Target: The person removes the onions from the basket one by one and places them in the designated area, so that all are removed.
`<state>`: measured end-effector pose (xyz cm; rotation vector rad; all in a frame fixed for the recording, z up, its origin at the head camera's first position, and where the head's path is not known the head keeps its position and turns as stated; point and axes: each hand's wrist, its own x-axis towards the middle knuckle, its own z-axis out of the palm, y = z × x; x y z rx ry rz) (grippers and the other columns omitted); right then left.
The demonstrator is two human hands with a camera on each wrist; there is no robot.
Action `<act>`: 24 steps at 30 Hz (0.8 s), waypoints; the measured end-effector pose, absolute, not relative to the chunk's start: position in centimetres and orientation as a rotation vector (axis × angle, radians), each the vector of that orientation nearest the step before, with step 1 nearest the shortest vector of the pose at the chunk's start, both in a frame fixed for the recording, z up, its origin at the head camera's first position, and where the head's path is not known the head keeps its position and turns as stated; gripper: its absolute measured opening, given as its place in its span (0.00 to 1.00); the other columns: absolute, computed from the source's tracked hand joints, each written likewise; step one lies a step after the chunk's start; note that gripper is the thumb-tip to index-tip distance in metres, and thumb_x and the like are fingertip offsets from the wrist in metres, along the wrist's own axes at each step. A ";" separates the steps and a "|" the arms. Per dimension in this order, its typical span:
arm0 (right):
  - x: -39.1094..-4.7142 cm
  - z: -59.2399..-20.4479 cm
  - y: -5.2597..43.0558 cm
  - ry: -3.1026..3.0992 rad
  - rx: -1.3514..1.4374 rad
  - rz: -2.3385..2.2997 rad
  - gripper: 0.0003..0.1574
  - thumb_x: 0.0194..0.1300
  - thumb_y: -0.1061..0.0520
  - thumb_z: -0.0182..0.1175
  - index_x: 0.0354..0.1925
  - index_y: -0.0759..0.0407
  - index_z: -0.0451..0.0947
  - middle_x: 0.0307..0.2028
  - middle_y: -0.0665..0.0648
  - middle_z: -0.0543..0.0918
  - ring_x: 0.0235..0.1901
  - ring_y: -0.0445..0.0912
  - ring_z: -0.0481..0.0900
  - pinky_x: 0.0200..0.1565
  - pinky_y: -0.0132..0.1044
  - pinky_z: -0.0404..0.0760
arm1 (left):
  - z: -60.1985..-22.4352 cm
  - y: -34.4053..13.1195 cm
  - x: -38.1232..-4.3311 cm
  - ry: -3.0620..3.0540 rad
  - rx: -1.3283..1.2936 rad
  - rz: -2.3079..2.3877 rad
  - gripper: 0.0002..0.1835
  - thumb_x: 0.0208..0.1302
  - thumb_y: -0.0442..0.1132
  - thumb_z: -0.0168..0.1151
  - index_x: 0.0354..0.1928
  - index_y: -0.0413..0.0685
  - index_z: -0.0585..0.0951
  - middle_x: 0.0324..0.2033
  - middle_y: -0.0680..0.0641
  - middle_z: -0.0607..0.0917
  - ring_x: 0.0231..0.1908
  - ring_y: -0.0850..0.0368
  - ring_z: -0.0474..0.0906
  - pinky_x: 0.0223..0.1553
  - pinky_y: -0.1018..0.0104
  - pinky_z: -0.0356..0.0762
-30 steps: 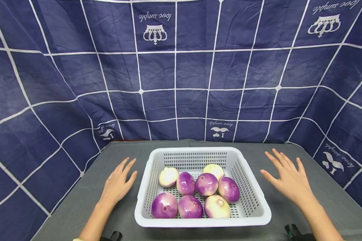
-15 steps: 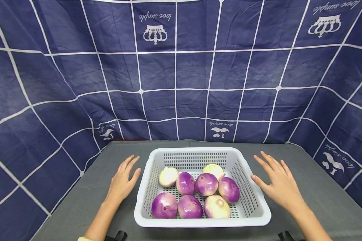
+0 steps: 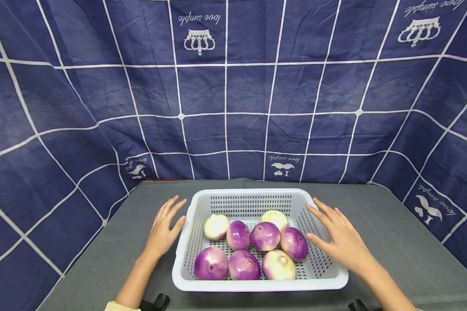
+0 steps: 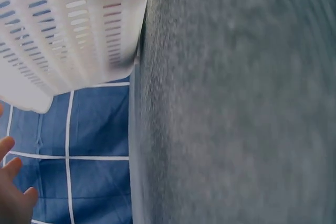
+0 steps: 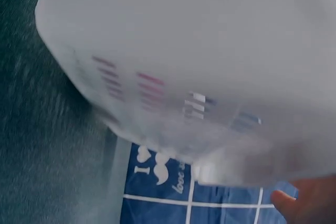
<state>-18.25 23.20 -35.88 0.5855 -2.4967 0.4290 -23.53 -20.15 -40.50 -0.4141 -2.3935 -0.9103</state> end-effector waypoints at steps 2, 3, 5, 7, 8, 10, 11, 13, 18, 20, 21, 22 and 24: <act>-18.3 -35.8 22.8 -2.506 0.610 0.449 0.42 0.51 0.44 0.62 0.64 0.44 0.61 0.65 0.56 0.63 0.62 0.53 0.64 0.66 0.23 0.32 | -40.5 -20.0 -23.6 -2.395 -0.432 -0.946 0.23 0.61 0.43 0.52 0.60 0.53 0.70 0.65 0.43 0.63 0.65 0.38 0.52 0.59 0.35 0.45; -18.3 -35.8 22.6 -2.511 0.622 0.461 0.42 0.51 0.44 0.62 0.64 0.45 0.61 0.66 0.56 0.62 0.62 0.54 0.63 0.66 0.22 0.31 | -40.5 -19.9 -23.6 -2.393 -0.441 -0.962 0.23 0.61 0.43 0.52 0.60 0.53 0.70 0.65 0.43 0.63 0.65 0.38 0.51 0.59 0.35 0.44; -18.3 -35.8 22.2 -2.523 0.649 0.487 0.42 0.52 0.44 0.62 0.64 0.45 0.61 0.66 0.56 0.62 0.62 0.55 0.63 0.66 0.23 0.32 | -40.5 -19.6 -23.6 -2.386 -0.456 -0.992 0.23 0.60 0.42 0.52 0.60 0.53 0.70 0.65 0.43 0.63 0.66 0.38 0.50 0.59 0.34 0.44; -18.2 -35.9 21.8 -2.539 0.676 0.518 0.42 0.52 0.45 0.62 0.64 0.44 0.60 0.66 0.55 0.61 0.63 0.57 0.62 0.69 0.35 0.40 | -40.5 -19.4 -23.7 -2.381 -0.473 -1.019 0.24 0.60 0.42 0.53 0.60 0.53 0.70 0.65 0.43 0.62 0.66 0.38 0.50 0.59 0.33 0.43; -18.2 -35.9 21.6 -2.550 0.685 0.529 0.42 0.53 0.45 0.61 0.65 0.43 0.60 0.66 0.54 0.61 0.63 0.58 0.62 0.68 0.43 0.47 | -40.5 -19.4 -23.7 -2.377 -0.477 -1.031 0.24 0.60 0.42 0.53 0.60 0.54 0.70 0.65 0.43 0.62 0.66 0.38 0.49 0.59 0.33 0.43; -18.1 -35.9 21.1 -2.573 0.710 0.548 0.41 0.54 0.44 0.61 0.65 0.42 0.59 0.67 0.53 0.60 0.62 0.60 0.63 0.59 0.56 0.62 | -40.6 -19.2 -23.8 -2.373 -0.485 -1.057 0.24 0.60 0.41 0.53 0.60 0.54 0.70 0.66 0.43 0.62 0.66 0.38 0.48 0.58 0.32 0.43; -18.0 -35.9 20.9 -2.591 0.716 0.568 0.41 0.54 0.43 0.60 0.65 0.41 0.59 0.67 0.51 0.59 0.62 0.60 0.63 0.53 0.59 0.67 | -40.6 -19.2 -23.8 -2.373 -0.492 -1.072 0.24 0.60 0.41 0.53 0.60 0.54 0.70 0.66 0.43 0.61 0.66 0.38 0.48 0.58 0.32 0.43; -17.9 -35.8 20.5 -2.622 0.732 0.607 0.40 0.54 0.43 0.60 0.65 0.39 0.59 0.67 0.50 0.60 0.61 0.60 0.64 0.44 0.63 0.71 | -40.7 -19.2 -23.8 -2.377 -0.512 -1.115 0.24 0.60 0.41 0.52 0.60 0.55 0.70 0.67 0.44 0.60 0.67 0.38 0.46 0.57 0.30 0.43; -17.5 -36.0 19.7 -2.687 0.788 0.680 0.40 0.54 0.42 0.60 0.64 0.37 0.59 0.65 0.49 0.64 0.61 0.55 0.67 0.44 0.61 0.72 | -41.0 -19.3 -23.7 -2.367 -0.592 -1.274 0.23 0.59 0.39 0.52 0.59 0.52 0.71 0.68 0.42 0.56 0.67 0.38 0.41 0.54 0.26 0.40; -17.4 -36.1 19.5 -2.711 0.822 0.672 0.39 0.54 0.41 0.60 0.64 0.38 0.60 0.65 0.50 0.65 0.60 0.55 0.68 0.47 0.59 0.72 | -41.1 -19.3 -23.7 -2.359 -0.616 -1.327 0.23 0.59 0.39 0.51 0.59 0.51 0.71 0.68 0.40 0.55 0.67 0.38 0.40 0.54 0.26 0.40; -17.4 -36.1 19.4 -2.727 0.835 0.670 0.39 0.54 0.40 0.59 0.63 0.38 0.61 0.65 0.50 0.65 0.60 0.54 0.68 0.48 0.58 0.72 | -41.1 -19.3 -23.8 -2.359 -0.622 -1.351 0.23 0.59 0.39 0.51 0.59 0.50 0.72 0.68 0.40 0.55 0.67 0.38 0.40 0.54 0.26 0.39; -17.4 -36.1 19.3 -2.741 0.849 0.667 0.38 0.54 0.40 0.59 0.63 0.39 0.62 0.65 0.50 0.65 0.60 0.55 0.68 0.49 0.58 0.72 | -41.1 -19.3 -23.8 -2.356 -0.626 -1.374 0.23 0.59 0.39 0.51 0.59 0.50 0.72 0.68 0.40 0.54 0.67 0.39 0.39 0.55 0.26 0.39; -17.3 -36.1 19.1 -2.772 0.874 0.676 0.37 0.54 0.38 0.58 0.62 0.40 0.63 0.65 0.52 0.65 0.60 0.56 0.68 0.51 0.58 0.71 | -41.1 -19.3 -23.9 -2.348 -0.640 -1.413 0.23 0.59 0.38 0.50 0.59 0.49 0.72 0.68 0.40 0.54 0.67 0.39 0.39 0.55 0.27 0.38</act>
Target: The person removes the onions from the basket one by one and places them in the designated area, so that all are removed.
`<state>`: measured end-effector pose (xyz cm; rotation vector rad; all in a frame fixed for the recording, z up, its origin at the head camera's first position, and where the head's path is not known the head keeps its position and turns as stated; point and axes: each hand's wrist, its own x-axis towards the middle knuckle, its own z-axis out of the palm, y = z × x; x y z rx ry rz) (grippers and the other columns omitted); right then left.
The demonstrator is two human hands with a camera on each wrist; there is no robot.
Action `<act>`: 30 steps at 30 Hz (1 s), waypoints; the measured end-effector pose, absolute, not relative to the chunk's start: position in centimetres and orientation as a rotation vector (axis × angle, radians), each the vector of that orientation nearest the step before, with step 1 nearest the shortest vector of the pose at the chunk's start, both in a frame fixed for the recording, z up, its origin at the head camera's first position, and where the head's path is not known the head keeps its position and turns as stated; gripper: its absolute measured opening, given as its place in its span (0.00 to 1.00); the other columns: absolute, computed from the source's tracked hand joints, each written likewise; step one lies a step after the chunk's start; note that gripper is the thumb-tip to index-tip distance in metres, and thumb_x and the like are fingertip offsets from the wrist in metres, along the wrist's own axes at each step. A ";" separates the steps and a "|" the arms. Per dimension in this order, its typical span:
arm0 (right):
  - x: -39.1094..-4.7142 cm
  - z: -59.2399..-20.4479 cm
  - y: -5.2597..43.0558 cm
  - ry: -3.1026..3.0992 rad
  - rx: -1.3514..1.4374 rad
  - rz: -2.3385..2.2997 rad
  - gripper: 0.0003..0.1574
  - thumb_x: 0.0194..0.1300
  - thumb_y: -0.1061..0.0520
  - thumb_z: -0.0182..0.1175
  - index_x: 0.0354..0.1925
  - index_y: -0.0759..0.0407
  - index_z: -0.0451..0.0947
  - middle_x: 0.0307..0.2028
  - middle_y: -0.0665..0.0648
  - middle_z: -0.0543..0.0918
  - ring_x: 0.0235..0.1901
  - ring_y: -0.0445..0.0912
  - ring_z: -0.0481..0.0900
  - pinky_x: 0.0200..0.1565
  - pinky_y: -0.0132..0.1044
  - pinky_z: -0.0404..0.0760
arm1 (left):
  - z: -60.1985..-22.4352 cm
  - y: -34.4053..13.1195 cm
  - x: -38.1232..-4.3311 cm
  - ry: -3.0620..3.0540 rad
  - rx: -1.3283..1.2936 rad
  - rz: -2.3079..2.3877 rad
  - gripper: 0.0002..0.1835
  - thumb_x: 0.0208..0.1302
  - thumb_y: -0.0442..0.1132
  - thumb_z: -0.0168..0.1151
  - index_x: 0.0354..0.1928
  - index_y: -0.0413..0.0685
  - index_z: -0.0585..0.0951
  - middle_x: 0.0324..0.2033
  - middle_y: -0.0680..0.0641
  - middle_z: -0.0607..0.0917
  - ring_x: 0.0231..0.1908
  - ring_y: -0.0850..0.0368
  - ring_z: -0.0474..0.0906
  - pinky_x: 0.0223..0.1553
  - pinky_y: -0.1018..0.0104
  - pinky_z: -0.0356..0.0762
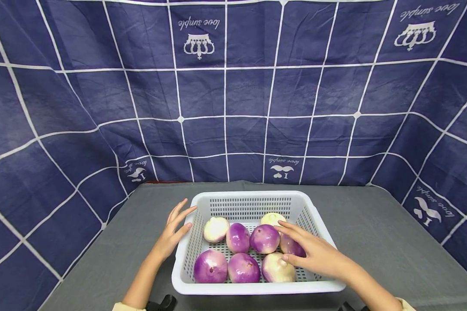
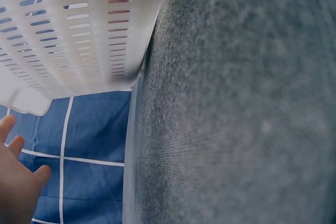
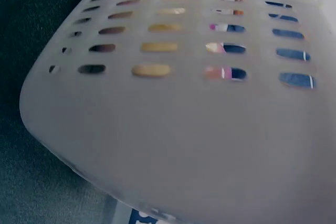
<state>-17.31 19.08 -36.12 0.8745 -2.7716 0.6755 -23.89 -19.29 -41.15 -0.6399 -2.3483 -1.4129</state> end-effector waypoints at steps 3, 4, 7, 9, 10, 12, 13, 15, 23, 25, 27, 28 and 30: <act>-17.2 -36.2 18.8 -2.803 0.906 0.711 0.36 0.55 0.38 0.57 0.61 0.40 0.64 0.65 0.53 0.64 0.61 0.58 0.66 0.51 0.62 0.68 | -41.3 -19.2 -24.0 -2.333 -0.661 -1.446 0.23 0.59 0.38 0.49 0.58 0.48 0.72 0.68 0.41 0.54 0.68 0.45 0.39 0.56 0.27 0.36; -17.2 -36.2 18.7 -2.814 0.915 0.717 0.35 0.56 0.38 0.57 0.61 0.39 0.64 0.65 0.53 0.64 0.61 0.58 0.66 0.50 0.62 0.68 | -41.3 -19.2 -24.0 -2.324 -0.674 -1.451 0.23 0.59 0.38 0.49 0.58 0.47 0.72 0.68 0.40 0.55 0.68 0.49 0.39 0.56 0.27 0.36; -17.2 -36.3 18.6 -2.835 0.942 0.712 0.34 0.57 0.37 0.55 0.61 0.37 0.64 0.64 0.51 0.65 0.60 0.58 0.66 0.49 0.63 0.68 | -41.5 -19.2 -24.1 -2.308 -0.710 -1.458 0.22 0.60 0.37 0.48 0.57 0.47 0.73 0.68 0.40 0.56 0.68 0.65 0.39 0.56 0.27 0.34; -17.2 -36.3 18.5 -2.852 0.947 0.692 0.34 0.57 0.36 0.54 0.62 0.36 0.63 0.64 0.48 0.66 0.60 0.56 0.68 0.47 0.61 0.69 | -41.5 -19.1 -24.1 -2.301 -0.739 -1.459 0.21 0.60 0.37 0.47 0.56 0.47 0.73 0.67 0.40 0.57 0.66 0.73 0.39 0.56 0.27 0.34; -17.2 -36.3 18.4 -2.855 0.952 0.686 0.34 0.57 0.36 0.54 0.61 0.36 0.63 0.63 0.48 0.66 0.59 0.56 0.69 0.47 0.60 0.70 | -41.5 -19.1 -24.2 -2.301 -0.753 -1.461 0.21 0.60 0.37 0.47 0.56 0.46 0.74 0.67 0.40 0.57 0.65 0.76 0.38 0.56 0.27 0.34; -17.2 -36.3 18.4 -2.860 0.960 0.674 0.33 0.57 0.36 0.53 0.61 0.37 0.64 0.63 0.47 0.67 0.58 0.55 0.70 0.47 0.59 0.70 | -41.5 -19.1 -24.2 -2.303 -0.778 -1.461 0.21 0.60 0.36 0.47 0.55 0.46 0.75 0.67 0.40 0.58 0.65 0.79 0.38 0.57 0.28 0.34; -17.2 -36.3 18.4 -2.859 0.968 0.669 0.32 0.57 0.36 0.53 0.60 0.37 0.65 0.62 0.46 0.67 0.58 0.54 0.70 0.46 0.58 0.71 | -41.5 -19.0 -24.2 -2.307 -0.789 -1.460 0.20 0.60 0.36 0.47 0.55 0.45 0.75 0.67 0.39 0.58 0.65 0.79 0.38 0.57 0.28 0.34; -17.2 -36.2 18.4 -2.848 0.989 0.660 0.31 0.58 0.36 0.53 0.59 0.38 0.67 0.61 0.44 0.68 0.57 0.51 0.72 0.46 0.55 0.73 | -41.4 -19.0 -24.2 -2.316 -0.805 -1.457 0.20 0.60 0.36 0.47 0.54 0.45 0.76 0.66 0.39 0.59 0.65 0.79 0.39 0.58 0.29 0.34; -17.3 -36.5 18.8 -2.836 1.173 0.781 0.25 0.61 0.40 0.53 0.56 0.40 0.68 0.46 0.41 0.74 0.39 0.32 0.73 0.38 0.32 0.74 | -41.5 -18.9 -24.4 -2.326 -0.848 -1.475 0.19 0.59 0.36 0.47 0.52 0.45 0.77 0.66 0.37 0.60 0.65 0.78 0.40 0.58 0.29 0.35; -17.4 -36.7 18.9 -2.841 1.230 0.855 0.26 0.61 0.42 0.53 0.57 0.43 0.67 0.47 0.44 0.75 0.40 0.33 0.73 0.39 0.32 0.75 | -41.6 -18.9 -24.4 -2.325 -0.849 -1.487 0.19 0.59 0.36 0.47 0.52 0.45 0.77 0.66 0.37 0.60 0.66 0.75 0.40 0.58 0.29 0.35; -17.5 -36.8 18.9 -2.848 1.265 0.899 0.26 0.62 0.43 0.53 0.58 0.44 0.66 0.49 0.46 0.75 0.42 0.33 0.73 0.42 0.33 0.76 | -41.6 -18.9 -24.5 -2.322 -0.849 -1.500 0.19 0.58 0.36 0.48 0.51 0.45 0.77 0.66 0.37 0.60 0.67 0.71 0.40 0.58 0.29 0.34; -17.6 -36.8 18.9 -2.848 1.282 0.921 0.27 0.62 0.44 0.53 0.59 0.45 0.66 0.50 0.47 0.75 0.44 0.34 0.74 0.44 0.34 0.76 | -41.6 -18.9 -24.5 -2.320 -0.848 -1.506 0.19 0.58 0.36 0.48 0.51 0.45 0.77 0.66 0.37 0.60 0.68 0.68 0.40 0.58 0.29 0.34; -17.8 -36.9 19.0 -2.862 1.299 0.951 0.27 0.62 0.44 0.52 0.60 0.46 0.65 0.51 0.49 0.75 0.46 0.35 0.73 0.45 0.35 0.76 | -41.6 -18.9 -24.6 -2.314 -0.852 -1.516 0.19 0.58 0.36 0.48 0.51 0.44 0.78 0.66 0.37 0.59 0.69 0.63 0.40 0.58 0.29 0.33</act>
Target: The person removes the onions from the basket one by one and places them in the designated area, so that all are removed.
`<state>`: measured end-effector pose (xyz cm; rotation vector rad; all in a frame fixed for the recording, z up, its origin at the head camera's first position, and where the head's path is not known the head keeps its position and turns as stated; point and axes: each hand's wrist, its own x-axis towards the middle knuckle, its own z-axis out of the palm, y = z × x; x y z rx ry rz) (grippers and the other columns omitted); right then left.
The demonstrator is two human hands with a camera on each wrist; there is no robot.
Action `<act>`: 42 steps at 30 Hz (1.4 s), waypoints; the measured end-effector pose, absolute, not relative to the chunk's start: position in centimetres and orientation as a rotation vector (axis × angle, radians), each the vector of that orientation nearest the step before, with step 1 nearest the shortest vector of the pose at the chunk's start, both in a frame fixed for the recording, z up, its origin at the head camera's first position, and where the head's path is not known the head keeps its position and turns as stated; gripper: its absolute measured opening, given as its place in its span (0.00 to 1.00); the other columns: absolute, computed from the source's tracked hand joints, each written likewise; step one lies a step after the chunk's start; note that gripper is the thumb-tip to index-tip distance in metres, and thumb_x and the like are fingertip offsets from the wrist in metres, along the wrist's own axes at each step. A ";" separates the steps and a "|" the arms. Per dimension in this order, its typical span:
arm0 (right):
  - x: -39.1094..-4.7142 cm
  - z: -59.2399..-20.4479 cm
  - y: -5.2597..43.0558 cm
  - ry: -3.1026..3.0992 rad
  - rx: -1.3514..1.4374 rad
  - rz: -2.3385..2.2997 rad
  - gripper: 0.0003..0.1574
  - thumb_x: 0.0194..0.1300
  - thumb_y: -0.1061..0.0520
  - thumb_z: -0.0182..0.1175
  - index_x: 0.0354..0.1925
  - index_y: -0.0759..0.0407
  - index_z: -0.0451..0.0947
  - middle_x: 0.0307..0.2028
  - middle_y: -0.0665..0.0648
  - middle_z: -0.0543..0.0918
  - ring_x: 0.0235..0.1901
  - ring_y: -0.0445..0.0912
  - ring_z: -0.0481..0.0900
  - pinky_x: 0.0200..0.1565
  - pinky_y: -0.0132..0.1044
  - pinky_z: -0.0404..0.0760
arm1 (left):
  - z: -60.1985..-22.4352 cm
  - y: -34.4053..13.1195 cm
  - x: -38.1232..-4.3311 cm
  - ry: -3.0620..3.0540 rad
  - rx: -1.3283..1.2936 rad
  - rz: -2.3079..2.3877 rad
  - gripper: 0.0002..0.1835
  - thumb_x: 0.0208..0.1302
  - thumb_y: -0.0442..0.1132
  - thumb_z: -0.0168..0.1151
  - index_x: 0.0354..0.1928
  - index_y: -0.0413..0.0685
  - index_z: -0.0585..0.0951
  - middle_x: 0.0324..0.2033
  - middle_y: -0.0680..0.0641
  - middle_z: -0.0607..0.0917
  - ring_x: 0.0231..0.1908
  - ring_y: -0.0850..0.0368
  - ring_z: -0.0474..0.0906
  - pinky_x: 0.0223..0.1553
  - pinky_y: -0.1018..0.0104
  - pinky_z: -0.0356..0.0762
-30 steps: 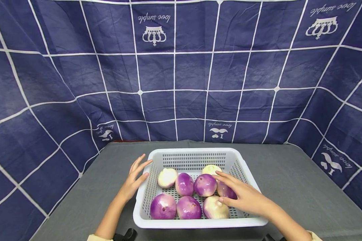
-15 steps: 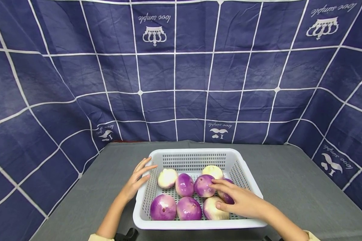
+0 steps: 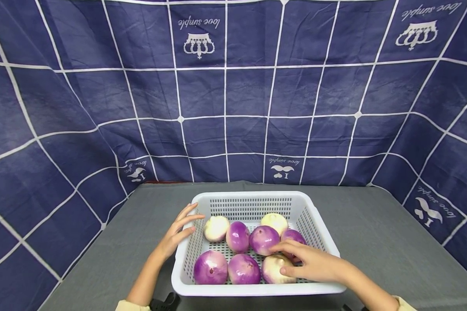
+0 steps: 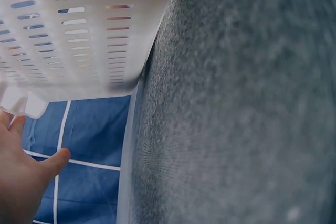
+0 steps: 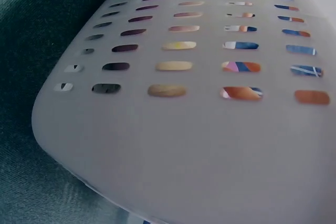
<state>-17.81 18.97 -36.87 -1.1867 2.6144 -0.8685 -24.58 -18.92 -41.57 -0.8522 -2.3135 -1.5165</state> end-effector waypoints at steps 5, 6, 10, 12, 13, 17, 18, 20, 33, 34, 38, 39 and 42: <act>-18.3 -37.1 18.9 2.548 -1.143 -0.872 0.28 0.63 0.43 0.51 0.60 0.45 0.65 0.53 0.49 0.73 0.48 0.35 0.71 0.49 0.33 0.73 | -41.5 -18.8 -24.7 -2.293 -0.854 -1.528 0.18 0.57 0.35 0.48 0.49 0.44 0.78 0.65 0.35 0.59 0.69 0.57 0.40 0.59 0.29 0.31; -18.3 -37.1 18.9 2.531 -1.132 -0.874 0.28 0.63 0.43 0.51 0.60 0.45 0.65 0.53 0.48 0.73 0.49 0.35 0.70 0.49 0.33 0.72 | -41.6 -18.8 -24.7 -2.290 -0.853 -1.530 0.18 0.57 0.35 0.48 0.49 0.43 0.78 0.65 0.35 0.59 0.69 0.58 0.40 0.58 0.29 0.31; -18.5 -37.4 18.8 2.473 -1.151 -0.891 0.27 0.63 0.44 0.51 0.59 0.46 0.67 0.53 0.47 0.73 0.50 0.34 0.68 0.50 0.30 0.70 | -41.8 -18.8 -24.7 -2.283 -0.864 -1.538 0.17 0.56 0.34 0.49 0.46 0.42 0.79 0.65 0.36 0.60 0.68 0.69 0.40 0.58 0.28 0.31; -18.6 -37.4 18.8 2.456 -1.192 -0.897 0.26 0.63 0.45 0.51 0.58 0.48 0.68 0.53 0.47 0.73 0.51 0.35 0.68 0.50 0.30 0.70 | -41.9 -18.9 -24.8 -2.279 -0.872 -1.541 0.16 0.55 0.34 0.49 0.44 0.43 0.80 0.64 0.36 0.61 0.67 0.73 0.40 0.58 0.28 0.32; -18.6 -37.5 18.8 2.454 -1.219 -0.893 0.25 0.63 0.46 0.51 0.58 0.48 0.68 0.53 0.47 0.73 0.51 0.35 0.68 0.50 0.30 0.70 | -41.9 -18.9 -24.9 -2.282 -0.876 -1.539 0.15 0.54 0.34 0.49 0.43 0.43 0.81 0.64 0.36 0.61 0.66 0.75 0.40 0.57 0.28 0.32; -18.6 -37.5 18.8 2.469 -1.282 -0.828 0.23 0.63 0.45 0.51 0.57 0.46 0.69 0.55 0.49 0.72 0.55 0.39 0.68 0.52 0.32 0.70 | -41.8 -19.0 -25.1 -2.295 -0.886 -1.535 0.13 0.53 0.34 0.51 0.38 0.45 0.82 0.64 0.37 0.61 0.65 0.80 0.40 0.57 0.28 0.33; -18.6 -37.5 18.8 2.472 -1.291 -0.810 0.23 0.63 0.45 0.51 0.56 0.45 0.70 0.56 0.50 0.72 0.57 0.40 0.68 0.54 0.33 0.70 | -41.7 -19.0 -25.1 -2.299 -0.889 -1.530 0.12 0.53 0.34 0.51 0.37 0.45 0.82 0.64 0.37 0.61 0.65 0.80 0.39 0.57 0.28 0.33; -18.7 -37.5 18.8 2.470 -1.309 -0.786 0.23 0.62 0.45 0.52 0.56 0.45 0.69 0.57 0.54 0.71 0.58 0.43 0.68 0.54 0.34 0.70 | -41.7 -19.0 -25.2 -2.306 -0.890 -1.528 0.11 0.53 0.34 0.51 0.35 0.46 0.82 0.64 0.37 0.61 0.65 0.79 0.39 0.57 0.28 0.33; -18.7 -37.4 18.5 2.550 -1.390 -0.725 0.24 0.57 0.47 0.58 0.54 0.46 0.73 0.56 0.54 0.75 0.58 0.48 0.71 0.55 0.37 0.71 | -41.5 -18.7 -25.1 -2.312 -0.825 -1.623 0.13 0.53 0.33 0.50 0.38 0.42 0.81 0.65 0.37 0.59 0.67 0.72 0.37 0.59 0.29 0.31; -18.7 -37.5 18.5 2.555 -1.387 -0.726 0.24 0.57 0.47 0.58 0.53 0.46 0.73 0.56 0.54 0.75 0.57 0.48 0.71 0.55 0.37 0.71 | -41.5 -18.7 -25.1 -2.310 -0.824 -1.632 0.13 0.54 0.33 0.49 0.39 0.40 0.81 0.65 0.37 0.59 0.68 0.71 0.37 0.59 0.29 0.30; -18.7 -37.5 18.5 2.565 -1.375 -0.747 0.24 0.57 0.47 0.59 0.53 0.46 0.73 0.55 0.53 0.76 0.57 0.48 0.71 0.55 0.37 0.71 | -41.7 -18.7 -25.1 -2.289 -0.798 -1.660 0.13 0.54 0.32 0.49 0.39 0.39 0.80 0.65 0.37 0.60 0.67 0.73 0.38 0.59 0.30 0.29; -18.7 -37.5 18.5 2.567 -1.372 -0.757 0.24 0.57 0.47 0.59 0.53 0.46 0.73 0.55 0.52 0.76 0.57 0.48 0.71 0.55 0.37 0.71 | -41.7 -18.7 -25.1 -2.288 -0.791 -1.666 0.13 0.54 0.32 0.48 0.39 0.39 0.80 0.65 0.37 0.60 0.67 0.74 0.39 0.59 0.30 0.29; -18.7 -37.5 18.7 2.571 -1.348 -0.803 0.24 0.56 0.47 0.59 0.53 0.46 0.74 0.54 0.51 0.77 0.57 0.47 0.71 0.55 0.36 0.71 | -41.7 -18.7 -25.0 -2.284 -0.769 -1.690 0.13 0.54 0.31 0.48 0.39 0.38 0.79 0.65 0.38 0.60 0.68 0.71 0.38 0.60 0.30 0.29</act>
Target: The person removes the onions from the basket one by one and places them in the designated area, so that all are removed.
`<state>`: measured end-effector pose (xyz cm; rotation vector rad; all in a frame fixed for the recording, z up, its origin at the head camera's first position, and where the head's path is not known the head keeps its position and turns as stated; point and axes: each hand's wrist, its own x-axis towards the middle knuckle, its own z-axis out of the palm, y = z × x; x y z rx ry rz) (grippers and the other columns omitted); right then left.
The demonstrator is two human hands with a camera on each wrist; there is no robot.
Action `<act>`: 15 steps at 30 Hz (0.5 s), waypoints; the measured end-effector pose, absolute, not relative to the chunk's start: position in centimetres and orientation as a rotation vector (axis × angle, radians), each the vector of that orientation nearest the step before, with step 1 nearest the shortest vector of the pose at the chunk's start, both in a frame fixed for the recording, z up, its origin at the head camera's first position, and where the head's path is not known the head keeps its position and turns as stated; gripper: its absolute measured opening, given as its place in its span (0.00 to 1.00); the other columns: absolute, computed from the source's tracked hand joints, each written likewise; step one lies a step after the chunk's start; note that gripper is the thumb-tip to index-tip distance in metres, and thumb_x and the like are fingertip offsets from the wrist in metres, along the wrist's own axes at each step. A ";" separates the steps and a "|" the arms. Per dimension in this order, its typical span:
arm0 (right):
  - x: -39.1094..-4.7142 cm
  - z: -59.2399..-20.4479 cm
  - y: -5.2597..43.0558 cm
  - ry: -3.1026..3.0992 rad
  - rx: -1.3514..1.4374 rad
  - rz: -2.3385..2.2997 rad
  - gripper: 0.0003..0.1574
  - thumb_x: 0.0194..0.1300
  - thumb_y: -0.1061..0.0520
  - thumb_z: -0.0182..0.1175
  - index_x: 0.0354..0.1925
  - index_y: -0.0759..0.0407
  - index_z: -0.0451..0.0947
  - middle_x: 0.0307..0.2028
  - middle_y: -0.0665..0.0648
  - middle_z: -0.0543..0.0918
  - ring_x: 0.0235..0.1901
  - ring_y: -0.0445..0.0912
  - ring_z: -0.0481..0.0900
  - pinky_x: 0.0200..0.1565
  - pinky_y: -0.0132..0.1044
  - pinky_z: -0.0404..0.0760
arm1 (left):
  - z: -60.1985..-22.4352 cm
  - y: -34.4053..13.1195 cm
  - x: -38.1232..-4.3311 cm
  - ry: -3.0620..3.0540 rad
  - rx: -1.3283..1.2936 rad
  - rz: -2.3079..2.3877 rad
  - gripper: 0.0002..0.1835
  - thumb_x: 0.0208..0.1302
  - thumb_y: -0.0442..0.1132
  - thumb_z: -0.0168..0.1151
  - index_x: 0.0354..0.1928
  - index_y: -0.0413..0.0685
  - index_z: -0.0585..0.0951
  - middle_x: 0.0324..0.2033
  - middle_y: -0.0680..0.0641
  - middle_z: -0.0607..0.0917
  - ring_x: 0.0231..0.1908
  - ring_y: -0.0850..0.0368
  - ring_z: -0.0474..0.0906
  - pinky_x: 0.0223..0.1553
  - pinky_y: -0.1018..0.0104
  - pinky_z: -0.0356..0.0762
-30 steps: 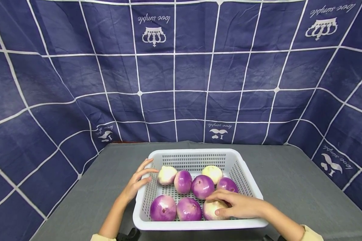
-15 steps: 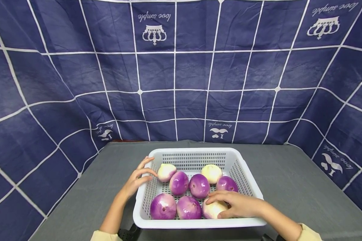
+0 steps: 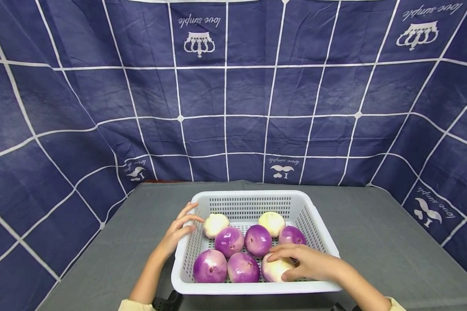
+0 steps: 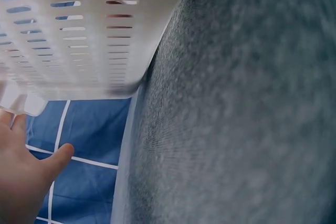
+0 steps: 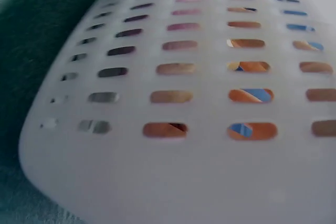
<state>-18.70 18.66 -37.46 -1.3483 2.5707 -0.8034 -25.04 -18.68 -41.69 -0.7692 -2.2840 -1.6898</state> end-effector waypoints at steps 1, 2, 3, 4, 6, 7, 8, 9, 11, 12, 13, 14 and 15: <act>-18.7 -37.4 18.7 2.576 -1.339 -0.818 0.24 0.56 0.47 0.59 0.53 0.46 0.74 0.54 0.51 0.77 0.57 0.47 0.71 0.55 0.36 0.71 | -41.7 -18.6 -25.0 -2.282 -0.766 -1.701 0.13 0.54 0.31 0.48 0.39 0.38 0.79 0.65 0.38 0.59 0.68 0.69 0.38 0.60 0.30 0.30; -18.7 -37.4 18.7 2.583 -1.332 -0.833 0.24 0.56 0.47 0.59 0.53 0.46 0.74 0.54 0.51 0.77 0.57 0.47 0.71 0.55 0.36 0.71 | -41.7 -18.6 -25.0 -2.277 -0.763 -1.711 0.13 0.54 0.31 0.48 0.39 0.38 0.79 0.65 0.38 0.59 0.69 0.67 0.38 0.60 0.31 0.30; -18.7 -37.4 18.8 2.586 -1.322 -0.851 0.24 0.56 0.48 0.59 0.53 0.46 0.74 0.54 0.51 0.77 0.57 0.47 0.71 0.55 0.35 0.71 | -41.7 -18.6 -25.0 -2.270 -0.758 -1.722 0.13 0.53 0.31 0.48 0.38 0.38 0.79 0.65 0.38 0.60 0.69 0.65 0.37 0.60 0.31 0.30; -18.7 -37.4 18.8 2.589 -1.309 -0.870 0.24 0.56 0.48 0.59 0.53 0.46 0.74 0.54 0.52 0.77 0.57 0.47 0.71 0.55 0.35 0.71 | -41.7 -18.5 -25.0 -2.262 -0.761 -1.730 0.13 0.53 0.30 0.48 0.37 0.37 0.79 0.64 0.38 0.60 0.69 0.63 0.37 0.60 0.31 0.29; -18.7 -37.3 18.8 2.595 -1.295 -0.906 0.24 0.57 0.47 0.59 0.53 0.46 0.74 0.54 0.55 0.76 0.57 0.46 0.71 0.55 0.34 0.71 | -41.7 -18.5 -25.0 -2.242 -0.758 -1.748 0.12 0.52 0.29 0.48 0.36 0.37 0.79 0.64 0.38 0.61 0.69 0.62 0.37 0.61 0.32 0.29; -18.8 -37.3 18.8 2.595 -1.288 -0.928 0.24 0.57 0.47 0.59 0.53 0.46 0.74 0.55 0.56 0.76 0.57 0.45 0.71 0.54 0.34 0.72 | -41.7 -18.5 -25.0 -2.231 -0.758 -1.756 0.11 0.51 0.28 0.47 0.35 0.37 0.79 0.64 0.38 0.61 0.69 0.61 0.38 0.61 0.33 0.29; -18.8 -37.2 18.9 2.590 -1.277 -0.958 0.24 0.57 0.47 0.59 0.53 0.47 0.74 0.55 0.58 0.75 0.56 0.44 0.71 0.52 0.33 0.73 | -41.7 -18.4 -25.0 -2.222 -0.758 -1.764 0.11 0.51 0.28 0.47 0.34 0.37 0.79 0.64 0.38 0.61 0.69 0.61 0.38 0.61 0.33 0.29; -18.7 -37.1 18.9 2.582 -1.264 -0.987 0.24 0.57 0.47 0.59 0.53 0.48 0.74 0.55 0.59 0.75 0.56 0.43 0.71 0.50 0.32 0.73 | -41.7 -18.4 -25.0 -2.217 -0.757 -1.771 0.11 0.51 0.28 0.47 0.33 0.37 0.78 0.64 0.38 0.61 0.70 0.60 0.38 0.61 0.34 0.29; -18.7 -37.0 19.0 2.595 -1.243 -1.018 0.24 0.57 0.47 0.59 0.53 0.48 0.74 0.55 0.61 0.74 0.55 0.41 0.71 0.47 0.31 0.74 | -41.7 -18.4 -25.1 -2.216 -0.748 -1.778 0.11 0.51 0.28 0.47 0.33 0.37 0.79 0.64 0.39 0.61 0.69 0.60 0.38 0.62 0.35 0.29; -18.7 -37.0 19.0 2.600 -1.228 -1.030 0.24 0.57 0.47 0.59 0.53 0.48 0.74 0.55 0.61 0.74 0.54 0.40 0.71 0.45 0.31 0.74 | -41.7 -18.4 -25.1 -2.219 -0.742 -1.780 0.11 0.51 0.28 0.47 0.33 0.37 0.79 0.64 0.39 0.61 0.70 0.59 0.38 0.62 0.35 0.29; -18.6 -37.0 19.0 2.606 -1.217 -1.037 0.24 0.56 0.47 0.60 0.52 0.48 0.74 0.55 0.61 0.74 0.54 0.39 0.71 0.44 0.31 0.75 | -41.7 -18.4 -25.1 -2.224 -0.738 -1.782 0.11 0.51 0.28 0.47 0.33 0.37 0.79 0.64 0.39 0.61 0.70 0.59 0.38 0.62 0.35 0.29; -18.6 -37.0 19.0 2.613 -1.207 -1.040 0.24 0.56 0.47 0.60 0.52 0.48 0.74 0.55 0.61 0.74 0.54 0.39 0.71 0.44 0.31 0.75 | -41.7 -18.4 -25.1 -2.230 -0.735 -1.782 0.11 0.50 0.28 0.47 0.34 0.37 0.79 0.64 0.39 0.61 0.70 0.57 0.38 0.62 0.35 0.29; -18.6 -37.0 19.0 2.620 -1.192 -1.044 0.24 0.56 0.47 0.60 0.52 0.48 0.74 0.55 0.60 0.74 0.54 0.38 0.71 0.45 0.31 0.76 | -41.7 -18.4 -25.2 -2.237 -0.734 -1.784 0.11 0.51 0.28 0.47 0.34 0.37 0.78 0.64 0.39 0.61 0.70 0.56 0.37 0.62 0.35 0.29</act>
